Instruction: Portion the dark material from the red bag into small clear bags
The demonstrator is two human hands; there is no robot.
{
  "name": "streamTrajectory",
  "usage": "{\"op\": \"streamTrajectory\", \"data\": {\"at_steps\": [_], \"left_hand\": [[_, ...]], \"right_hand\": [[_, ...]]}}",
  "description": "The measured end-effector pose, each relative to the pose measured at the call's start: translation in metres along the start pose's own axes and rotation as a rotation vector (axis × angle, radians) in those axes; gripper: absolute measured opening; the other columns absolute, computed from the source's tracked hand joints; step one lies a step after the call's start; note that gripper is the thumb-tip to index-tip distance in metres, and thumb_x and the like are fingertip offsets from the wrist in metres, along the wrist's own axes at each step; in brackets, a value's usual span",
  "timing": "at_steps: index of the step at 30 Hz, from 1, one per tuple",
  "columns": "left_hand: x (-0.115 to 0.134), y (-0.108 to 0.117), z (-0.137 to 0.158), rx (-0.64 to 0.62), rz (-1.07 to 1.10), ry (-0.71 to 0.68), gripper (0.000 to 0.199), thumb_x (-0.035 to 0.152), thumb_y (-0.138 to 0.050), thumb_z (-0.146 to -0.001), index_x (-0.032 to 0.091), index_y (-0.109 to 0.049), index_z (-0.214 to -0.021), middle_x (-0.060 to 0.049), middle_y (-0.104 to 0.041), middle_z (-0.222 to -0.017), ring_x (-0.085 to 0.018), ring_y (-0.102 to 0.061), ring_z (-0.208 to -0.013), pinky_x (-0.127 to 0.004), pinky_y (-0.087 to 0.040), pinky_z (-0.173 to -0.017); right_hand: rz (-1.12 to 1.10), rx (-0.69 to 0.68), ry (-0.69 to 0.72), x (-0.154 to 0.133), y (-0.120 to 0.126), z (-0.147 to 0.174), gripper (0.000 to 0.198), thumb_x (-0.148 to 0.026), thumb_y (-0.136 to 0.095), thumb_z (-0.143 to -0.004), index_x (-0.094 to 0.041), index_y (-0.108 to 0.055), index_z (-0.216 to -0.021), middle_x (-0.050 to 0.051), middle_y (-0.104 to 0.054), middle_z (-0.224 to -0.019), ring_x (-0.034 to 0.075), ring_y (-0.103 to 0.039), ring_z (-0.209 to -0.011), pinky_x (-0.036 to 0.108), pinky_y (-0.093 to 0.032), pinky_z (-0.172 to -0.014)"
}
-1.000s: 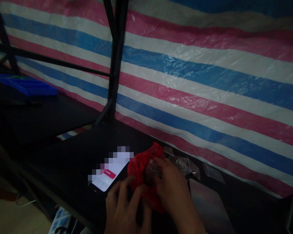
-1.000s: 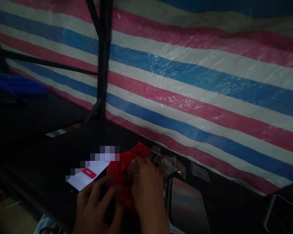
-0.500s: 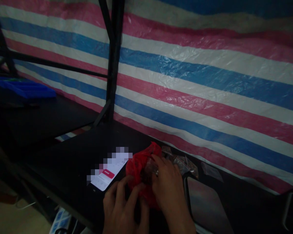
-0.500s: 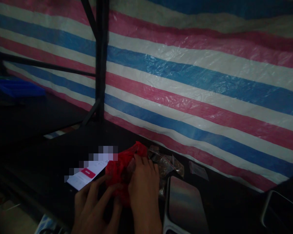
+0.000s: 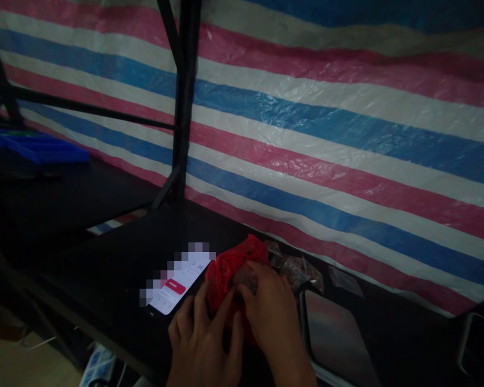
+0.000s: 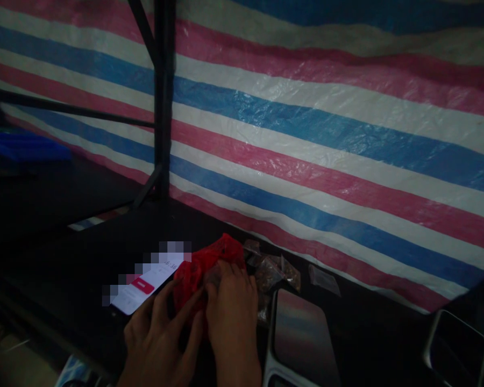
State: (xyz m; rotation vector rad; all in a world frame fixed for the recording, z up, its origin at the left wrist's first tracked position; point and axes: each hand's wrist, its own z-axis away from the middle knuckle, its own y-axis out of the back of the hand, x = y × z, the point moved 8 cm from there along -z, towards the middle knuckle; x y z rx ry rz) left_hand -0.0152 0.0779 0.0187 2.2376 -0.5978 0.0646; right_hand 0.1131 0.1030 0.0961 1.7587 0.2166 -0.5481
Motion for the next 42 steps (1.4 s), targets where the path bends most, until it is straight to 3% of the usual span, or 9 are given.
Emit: {"op": "streamTrajectory", "data": {"at_steps": [5,9,17,21,24,30,37,39,42], "left_hand": [[-0.003,0.015,-0.007,0.088,0.045,0.097,0.04,0.025,-0.05,-0.1,0.025,-0.075,-0.131,-0.018,-0.045,-0.143,-0.037,-0.05,-0.121,-0.062,-0.052,-0.093],[-0.007,0.012,-0.011,0.085,0.09,0.104,0.033,0.034,-0.053,-0.101,0.029,-0.079,-0.121,-0.015,-0.049,-0.138,-0.036,-0.051,-0.116,-0.062,-0.052,-0.092],[0.001,0.007,-0.021,0.197,0.283,0.239,0.037,0.04,-0.047,-0.103,0.024,-0.077,-0.117,-0.014,-0.055,-0.13,-0.035,-0.056,-0.118,-0.063,-0.049,-0.102],[0.01,0.011,-0.028,0.231,0.389,0.276,0.033,0.038,-0.048,-0.103,0.024,-0.076,-0.113,-0.012,-0.06,-0.12,-0.031,-0.061,-0.111,-0.057,-0.048,-0.1],[0.02,0.016,-0.033,0.246,0.435,0.235,0.029,0.037,-0.051,-0.102,0.024,-0.076,-0.109,-0.011,-0.063,-0.117,-0.031,-0.062,-0.106,-0.055,-0.045,-0.098],[0.043,0.027,-0.035,0.287,0.539,0.157,0.019,0.034,-0.053,-0.102,0.024,-0.069,-0.102,-0.01,-0.061,-0.116,-0.033,-0.056,-0.113,-0.051,-0.041,-0.094],[0.064,0.033,-0.033,0.287,0.558,0.057,0.021,0.026,-0.046,-0.105,0.026,-0.067,-0.108,-0.008,-0.063,-0.111,-0.03,-0.059,-0.108,-0.051,-0.036,-0.096],[0.068,0.036,-0.031,0.295,0.516,0.01,0.022,0.023,-0.045,-0.106,0.025,-0.066,-0.108,-0.009,-0.062,-0.109,-0.03,-0.059,-0.107,-0.05,-0.036,-0.094],[0.073,0.042,-0.027,0.315,0.467,-0.07,0.019,0.018,-0.046,-0.104,0.023,-0.064,-0.107,-0.011,-0.062,-0.108,-0.031,-0.059,-0.105,-0.049,-0.036,-0.091]], "right_hand": [[-0.327,0.076,-0.033,0.018,0.001,-0.006,0.049,-0.016,-0.064,-0.091,-0.023,-0.066,-0.139,0.009,-0.079,-0.123,0.028,-0.075,-0.113,0.043,-0.055,-0.101],[-0.669,0.063,-0.019,0.035,-0.009,-0.006,0.06,-0.017,-0.064,-0.085,-0.024,-0.06,-0.144,0.003,-0.079,-0.106,0.022,-0.078,-0.094,0.033,-0.06,-0.085],[-1.016,-0.056,0.016,0.039,-0.016,0.016,0.051,-0.025,-0.068,-0.087,-0.024,-0.064,-0.137,0.007,-0.077,-0.126,0.022,-0.076,-0.115,0.034,-0.061,-0.099],[-1.066,0.038,0.014,0.05,-0.003,0.023,0.042,-0.039,-0.064,-0.096,-0.021,-0.066,-0.134,0.01,-0.078,-0.128,0.023,-0.075,-0.118,0.034,-0.06,-0.101],[-1.102,0.092,0.007,0.058,0.007,0.026,0.032,-0.044,-0.064,-0.097,-0.02,-0.07,-0.118,0.009,-0.082,-0.114,0.023,-0.079,-0.104,0.032,-0.062,-0.09],[-0.912,0.169,-0.011,0.078,0.05,0.038,0.025,-0.043,-0.067,-0.09,-0.021,-0.076,-0.092,0.004,-0.079,-0.087,0.02,-0.074,-0.083,0.026,-0.056,-0.072],[-0.677,0.387,-0.218,0.173,0.1,0.057,0.042,-0.057,-0.068,-0.082,-0.017,-0.08,-0.088,0.007,-0.078,-0.075,0.021,-0.071,-0.067,0.029,-0.053,-0.06],[-0.568,0.438,-0.25,0.196,0.102,0.061,0.045,-0.059,-0.064,-0.082,-0.017,-0.081,-0.084,0.01,-0.08,-0.077,0.025,-0.074,-0.069,0.033,-0.057,-0.064],[-0.445,0.536,-0.291,0.217,0.104,0.066,0.042,-0.056,-0.066,-0.081,-0.018,-0.083,-0.087,0.016,-0.083,-0.094,0.034,-0.078,-0.091,0.043,-0.059,-0.084]]}}
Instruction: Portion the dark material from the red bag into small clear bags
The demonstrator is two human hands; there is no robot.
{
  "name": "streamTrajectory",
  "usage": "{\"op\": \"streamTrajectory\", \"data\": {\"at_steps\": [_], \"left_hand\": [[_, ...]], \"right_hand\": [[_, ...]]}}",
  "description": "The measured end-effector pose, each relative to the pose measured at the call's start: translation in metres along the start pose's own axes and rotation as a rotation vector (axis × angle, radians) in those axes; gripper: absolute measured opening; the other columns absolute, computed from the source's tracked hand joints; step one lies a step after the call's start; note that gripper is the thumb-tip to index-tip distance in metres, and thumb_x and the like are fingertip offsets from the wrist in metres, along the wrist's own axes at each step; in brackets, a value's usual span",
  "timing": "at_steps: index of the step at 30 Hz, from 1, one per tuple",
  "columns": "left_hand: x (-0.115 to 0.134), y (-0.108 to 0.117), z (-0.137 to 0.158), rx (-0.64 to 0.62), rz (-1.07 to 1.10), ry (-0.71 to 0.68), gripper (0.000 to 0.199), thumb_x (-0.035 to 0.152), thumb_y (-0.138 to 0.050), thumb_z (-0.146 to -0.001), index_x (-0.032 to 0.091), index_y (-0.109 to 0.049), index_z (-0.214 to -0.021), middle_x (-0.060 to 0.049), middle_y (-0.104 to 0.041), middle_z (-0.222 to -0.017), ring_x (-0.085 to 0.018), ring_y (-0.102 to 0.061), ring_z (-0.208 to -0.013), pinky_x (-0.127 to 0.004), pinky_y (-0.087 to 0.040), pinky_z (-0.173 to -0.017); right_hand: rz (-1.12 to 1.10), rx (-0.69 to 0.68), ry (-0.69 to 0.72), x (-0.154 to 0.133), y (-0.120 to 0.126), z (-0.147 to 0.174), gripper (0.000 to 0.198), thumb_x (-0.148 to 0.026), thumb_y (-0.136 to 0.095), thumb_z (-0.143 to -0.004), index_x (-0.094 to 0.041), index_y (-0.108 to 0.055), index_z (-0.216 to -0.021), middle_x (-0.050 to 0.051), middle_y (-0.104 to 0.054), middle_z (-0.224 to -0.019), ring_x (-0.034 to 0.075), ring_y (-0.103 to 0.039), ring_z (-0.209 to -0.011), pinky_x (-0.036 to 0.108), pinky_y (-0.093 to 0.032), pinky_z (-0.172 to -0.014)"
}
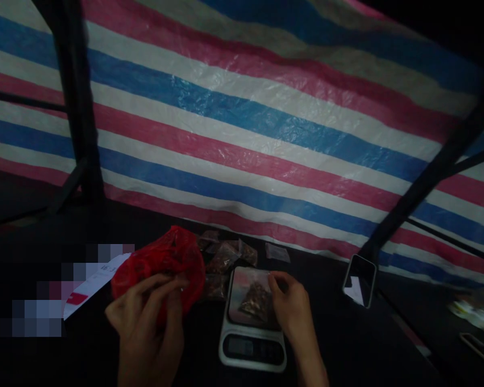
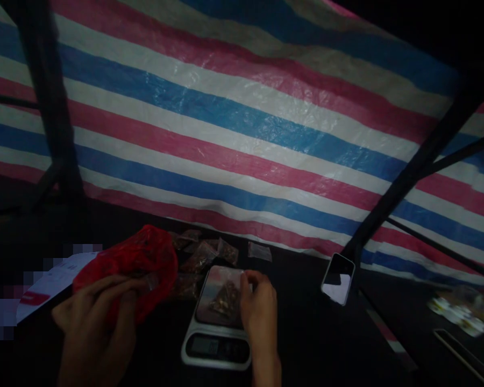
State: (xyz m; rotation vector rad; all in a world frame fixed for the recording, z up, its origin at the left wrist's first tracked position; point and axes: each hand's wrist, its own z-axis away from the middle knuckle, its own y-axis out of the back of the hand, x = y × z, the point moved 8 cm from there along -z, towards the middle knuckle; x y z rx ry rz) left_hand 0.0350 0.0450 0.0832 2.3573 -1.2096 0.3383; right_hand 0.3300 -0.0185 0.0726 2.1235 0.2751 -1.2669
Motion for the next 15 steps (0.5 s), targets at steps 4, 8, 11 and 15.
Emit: {"op": "streamTrajectory", "data": {"at_steps": [4,8,11,15], "left_hand": [[0.006,0.004,0.006,-0.002,-0.047,-0.085,0.018,0.013,-0.046,-0.102,0.023,-0.061,-0.107,-0.012,-0.06,-0.108,-0.031,-0.057,-0.102,-0.049,-0.037,-0.087],[0.009,0.005,0.015,-0.023,-0.06,-0.153,0.02,0.012,-0.049,-0.099,0.025,-0.059,-0.11,-0.01,-0.06,-0.111,-0.029,-0.057,-0.1,-0.046,-0.038,-0.084],[0.013,0.007,0.022,-0.033,-0.049,-0.185,0.023,0.01,-0.051,-0.097,0.027,-0.06,-0.111,-0.008,-0.059,-0.112,-0.027,-0.057,-0.1,-0.043,-0.038,-0.083],[0.019,0.011,0.027,-0.036,-0.019,-0.193,0.026,0.006,-0.052,-0.096,0.026,-0.06,-0.11,-0.008,-0.058,-0.111,-0.025,-0.056,-0.098,-0.042,-0.038,-0.083]], "right_hand": [[0.096,0.129,-0.004,0.01,0.016,-0.005,0.049,-0.051,-0.059,-0.084,-0.014,-0.083,-0.105,0.023,-0.08,-0.116,0.04,-0.074,-0.114,0.05,-0.054,-0.102],[0.1,0.149,-0.016,0.019,0.025,-0.011,0.051,-0.052,-0.053,-0.088,-0.014,-0.084,-0.103,0.021,-0.082,-0.111,0.038,-0.077,-0.107,0.049,-0.056,-0.099],[0.077,0.142,-0.019,0.026,0.026,-0.014,0.049,-0.052,-0.052,-0.088,-0.016,-0.084,-0.098,0.018,-0.084,-0.106,0.035,-0.079,-0.104,0.046,-0.058,-0.096],[0.035,0.112,-0.006,0.028,0.021,-0.016,0.05,-0.055,-0.052,-0.087,-0.018,-0.084,-0.097,0.016,-0.084,-0.105,0.034,-0.079,-0.102,0.044,-0.059,-0.094]]}}
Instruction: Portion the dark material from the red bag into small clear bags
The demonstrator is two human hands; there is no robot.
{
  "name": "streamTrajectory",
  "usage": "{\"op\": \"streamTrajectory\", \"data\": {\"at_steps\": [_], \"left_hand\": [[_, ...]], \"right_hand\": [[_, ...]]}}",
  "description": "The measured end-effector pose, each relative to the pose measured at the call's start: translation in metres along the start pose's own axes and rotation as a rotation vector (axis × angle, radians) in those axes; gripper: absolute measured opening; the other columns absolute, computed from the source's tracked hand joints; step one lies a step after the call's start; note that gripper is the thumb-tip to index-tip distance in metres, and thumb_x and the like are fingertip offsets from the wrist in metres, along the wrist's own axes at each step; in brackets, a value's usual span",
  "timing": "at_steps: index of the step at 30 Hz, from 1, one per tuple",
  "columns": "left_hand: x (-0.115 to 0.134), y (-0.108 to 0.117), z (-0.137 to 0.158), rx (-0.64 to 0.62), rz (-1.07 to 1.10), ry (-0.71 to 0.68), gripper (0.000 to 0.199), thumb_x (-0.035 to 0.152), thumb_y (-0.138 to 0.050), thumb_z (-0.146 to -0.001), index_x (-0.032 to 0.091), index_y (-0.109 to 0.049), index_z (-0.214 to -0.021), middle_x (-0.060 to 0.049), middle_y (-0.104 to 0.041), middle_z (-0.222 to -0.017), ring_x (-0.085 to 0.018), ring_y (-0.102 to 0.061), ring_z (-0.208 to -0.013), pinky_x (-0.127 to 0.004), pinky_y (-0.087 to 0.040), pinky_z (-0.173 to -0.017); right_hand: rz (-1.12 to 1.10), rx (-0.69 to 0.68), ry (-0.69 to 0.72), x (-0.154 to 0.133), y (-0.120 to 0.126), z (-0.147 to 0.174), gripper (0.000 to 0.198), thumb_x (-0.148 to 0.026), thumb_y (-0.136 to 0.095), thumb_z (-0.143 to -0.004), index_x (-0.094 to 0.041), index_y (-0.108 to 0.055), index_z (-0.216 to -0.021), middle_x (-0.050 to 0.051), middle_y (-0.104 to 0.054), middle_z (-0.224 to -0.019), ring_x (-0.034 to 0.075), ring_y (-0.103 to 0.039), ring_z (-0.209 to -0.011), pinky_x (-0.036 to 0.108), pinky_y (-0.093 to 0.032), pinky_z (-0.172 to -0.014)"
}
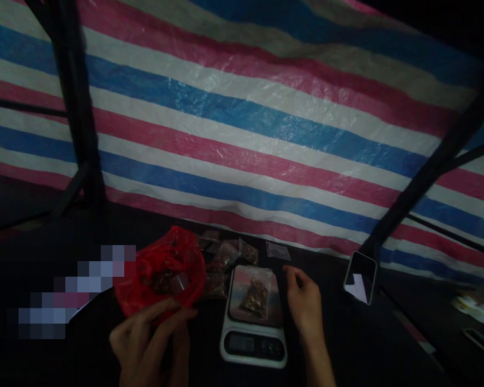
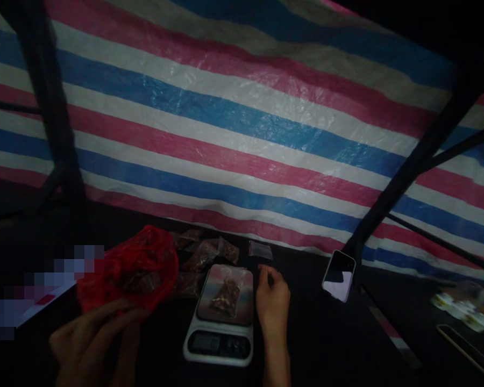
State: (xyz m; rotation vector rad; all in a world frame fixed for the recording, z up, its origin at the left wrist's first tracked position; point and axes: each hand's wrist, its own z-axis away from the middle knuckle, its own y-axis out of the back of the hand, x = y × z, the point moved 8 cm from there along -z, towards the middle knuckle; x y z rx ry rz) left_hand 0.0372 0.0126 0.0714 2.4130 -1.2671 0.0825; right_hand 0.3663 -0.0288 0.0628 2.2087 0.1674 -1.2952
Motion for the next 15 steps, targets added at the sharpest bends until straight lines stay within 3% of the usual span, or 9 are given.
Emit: {"op": "streamTrajectory", "data": {"at_steps": [15], "left_hand": [[0.002,-0.003,-0.002,-0.012,-0.024,0.005,0.024,0.009,-0.053,-0.096,0.028,-0.06,-0.109,-0.007,-0.06,-0.11,-0.027,-0.058,-0.097,-0.044,-0.039,-0.081]], "right_hand": [[-0.138,-0.11,0.069,-0.021,-0.011,0.004,0.043,-0.053,-0.057,-0.086,-0.019,-0.081,-0.094,0.014,-0.083,-0.104,0.031,-0.075,-0.103,0.042,-0.055,-0.097]]}}
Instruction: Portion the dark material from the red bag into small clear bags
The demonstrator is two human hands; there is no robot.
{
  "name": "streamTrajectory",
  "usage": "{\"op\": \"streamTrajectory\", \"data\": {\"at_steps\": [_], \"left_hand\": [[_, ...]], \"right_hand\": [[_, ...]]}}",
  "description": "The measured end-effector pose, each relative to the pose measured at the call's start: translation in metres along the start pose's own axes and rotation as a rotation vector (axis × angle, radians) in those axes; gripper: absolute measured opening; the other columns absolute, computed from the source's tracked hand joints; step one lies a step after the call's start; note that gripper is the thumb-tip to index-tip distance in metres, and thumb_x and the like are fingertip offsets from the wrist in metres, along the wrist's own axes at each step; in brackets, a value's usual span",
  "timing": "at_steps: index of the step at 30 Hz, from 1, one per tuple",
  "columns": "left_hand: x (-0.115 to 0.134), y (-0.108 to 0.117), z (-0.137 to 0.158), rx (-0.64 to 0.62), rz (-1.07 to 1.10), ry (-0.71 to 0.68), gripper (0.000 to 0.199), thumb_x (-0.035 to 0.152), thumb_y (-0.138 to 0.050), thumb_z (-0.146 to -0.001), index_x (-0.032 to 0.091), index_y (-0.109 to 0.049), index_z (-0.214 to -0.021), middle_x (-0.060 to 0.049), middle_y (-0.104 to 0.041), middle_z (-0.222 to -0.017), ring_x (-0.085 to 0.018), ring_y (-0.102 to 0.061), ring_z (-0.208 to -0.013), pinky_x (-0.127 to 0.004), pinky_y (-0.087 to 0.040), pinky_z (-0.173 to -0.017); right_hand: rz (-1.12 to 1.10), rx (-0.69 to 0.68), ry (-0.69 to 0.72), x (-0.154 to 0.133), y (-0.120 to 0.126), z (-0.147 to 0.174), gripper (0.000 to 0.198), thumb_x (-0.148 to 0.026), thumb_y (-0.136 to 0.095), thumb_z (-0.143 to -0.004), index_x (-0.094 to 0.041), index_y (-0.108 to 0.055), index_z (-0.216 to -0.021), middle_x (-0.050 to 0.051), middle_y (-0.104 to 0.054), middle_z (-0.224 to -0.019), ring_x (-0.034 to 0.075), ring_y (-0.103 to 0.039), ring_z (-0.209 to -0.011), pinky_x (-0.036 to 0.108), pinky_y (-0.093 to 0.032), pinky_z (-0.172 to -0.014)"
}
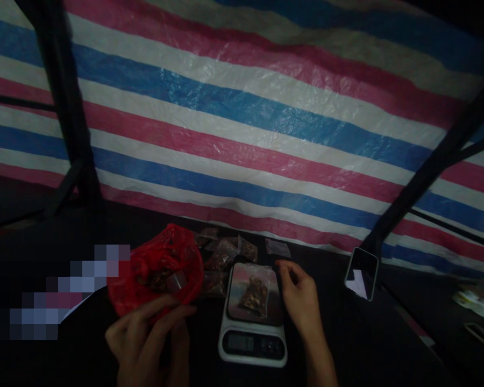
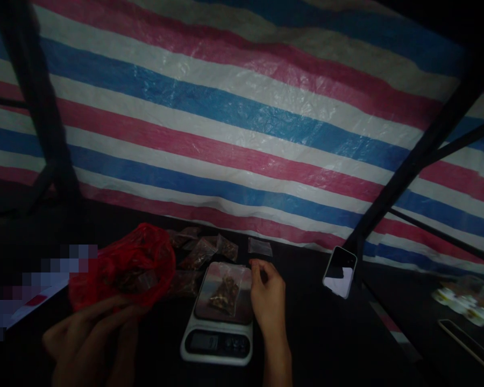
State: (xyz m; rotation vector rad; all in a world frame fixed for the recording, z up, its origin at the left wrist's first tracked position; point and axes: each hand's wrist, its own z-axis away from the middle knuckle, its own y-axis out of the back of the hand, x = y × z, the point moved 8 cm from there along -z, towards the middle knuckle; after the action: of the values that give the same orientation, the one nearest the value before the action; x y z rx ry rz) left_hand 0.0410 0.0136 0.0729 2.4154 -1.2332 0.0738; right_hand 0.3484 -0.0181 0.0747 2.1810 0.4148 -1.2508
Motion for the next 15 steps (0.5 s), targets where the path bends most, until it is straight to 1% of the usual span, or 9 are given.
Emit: {"op": "streamTrajectory", "data": {"at_steps": [5,7,9,11,12,13,15], "left_hand": [[0.004,-0.004,0.0,0.004,0.013,-0.006,0.022,0.009,-0.052,-0.097,0.027,-0.06,-0.107,-0.007,-0.058,-0.11,-0.025,-0.057,-0.096,-0.044,-0.039,-0.083],[0.005,-0.004,0.0,0.001,0.023,-0.036,0.021,0.01,-0.053,-0.097,0.026,-0.061,-0.107,-0.007,-0.059,-0.11,-0.025,-0.057,-0.096,-0.043,-0.04,-0.084],[0.004,-0.005,0.001,-0.001,0.06,-0.049,0.022,0.009,-0.054,-0.097,0.026,-0.062,-0.108,-0.006,-0.06,-0.11,-0.023,-0.059,-0.097,-0.041,-0.043,-0.085],[0.003,-0.008,0.003,-0.015,0.12,-0.03,0.024,0.009,-0.055,-0.097,0.027,-0.063,-0.11,-0.004,-0.061,-0.112,-0.021,-0.062,-0.1,-0.036,-0.047,-0.087],[0.001,-0.011,0.004,-0.027,0.149,0.009,0.025,0.011,-0.056,-0.098,0.029,-0.064,-0.113,-0.004,-0.063,-0.115,-0.02,-0.064,-0.103,-0.033,-0.05,-0.088],[-0.003,-0.016,0.005,-0.048,0.176,0.075,0.025,0.015,-0.056,-0.099,0.03,-0.064,-0.117,-0.003,-0.066,-0.119,-0.019,-0.066,-0.108,-0.031,-0.052,-0.091],[-0.013,-0.028,0.01,-0.122,0.244,0.275,0.03,0.029,-0.06,-0.1,0.032,-0.061,-0.129,-0.003,-0.07,-0.131,-0.021,-0.069,-0.118,-0.032,-0.057,-0.095]], "right_hand": [[-0.003,-0.094,-0.044,0.0,-0.008,0.003,0.043,-0.056,-0.062,-0.084,-0.019,-0.082,-0.092,0.013,-0.082,-0.099,0.03,-0.074,-0.096,0.041,-0.053,-0.092],[-0.009,-0.147,-0.064,0.002,-0.013,0.004,0.042,-0.057,-0.066,-0.082,-0.019,-0.082,-0.089,0.012,-0.082,-0.095,0.03,-0.074,-0.091,0.04,-0.053,-0.087],[-0.023,-0.195,-0.084,0.002,-0.018,0.006,0.041,-0.058,-0.068,-0.08,-0.018,-0.081,-0.084,0.011,-0.081,-0.089,0.029,-0.072,-0.085,0.039,-0.052,-0.081],[-0.049,-0.235,-0.098,-0.002,-0.025,0.009,0.043,-0.059,-0.069,-0.081,-0.018,-0.079,-0.083,0.01,-0.079,-0.083,0.027,-0.07,-0.079,0.036,-0.051,-0.074],[-0.073,-0.264,-0.1,-0.007,-0.03,0.011,0.044,-0.06,-0.068,-0.082,-0.018,-0.078,-0.083,0.009,-0.078,-0.082,0.026,-0.069,-0.077,0.035,-0.051,-0.072],[-0.11,-0.305,-0.099,-0.015,-0.038,0.015,0.044,-0.06,-0.068,-0.084,-0.018,-0.077,-0.085,0.008,-0.078,-0.081,0.024,-0.069,-0.076,0.033,-0.051,-0.07],[-0.215,-0.42,-0.086,-0.038,-0.058,0.024,0.039,-0.057,-0.07,-0.087,-0.019,-0.077,-0.089,0.006,-0.078,-0.083,0.021,-0.069,-0.077,0.03,-0.05,-0.07]]}}
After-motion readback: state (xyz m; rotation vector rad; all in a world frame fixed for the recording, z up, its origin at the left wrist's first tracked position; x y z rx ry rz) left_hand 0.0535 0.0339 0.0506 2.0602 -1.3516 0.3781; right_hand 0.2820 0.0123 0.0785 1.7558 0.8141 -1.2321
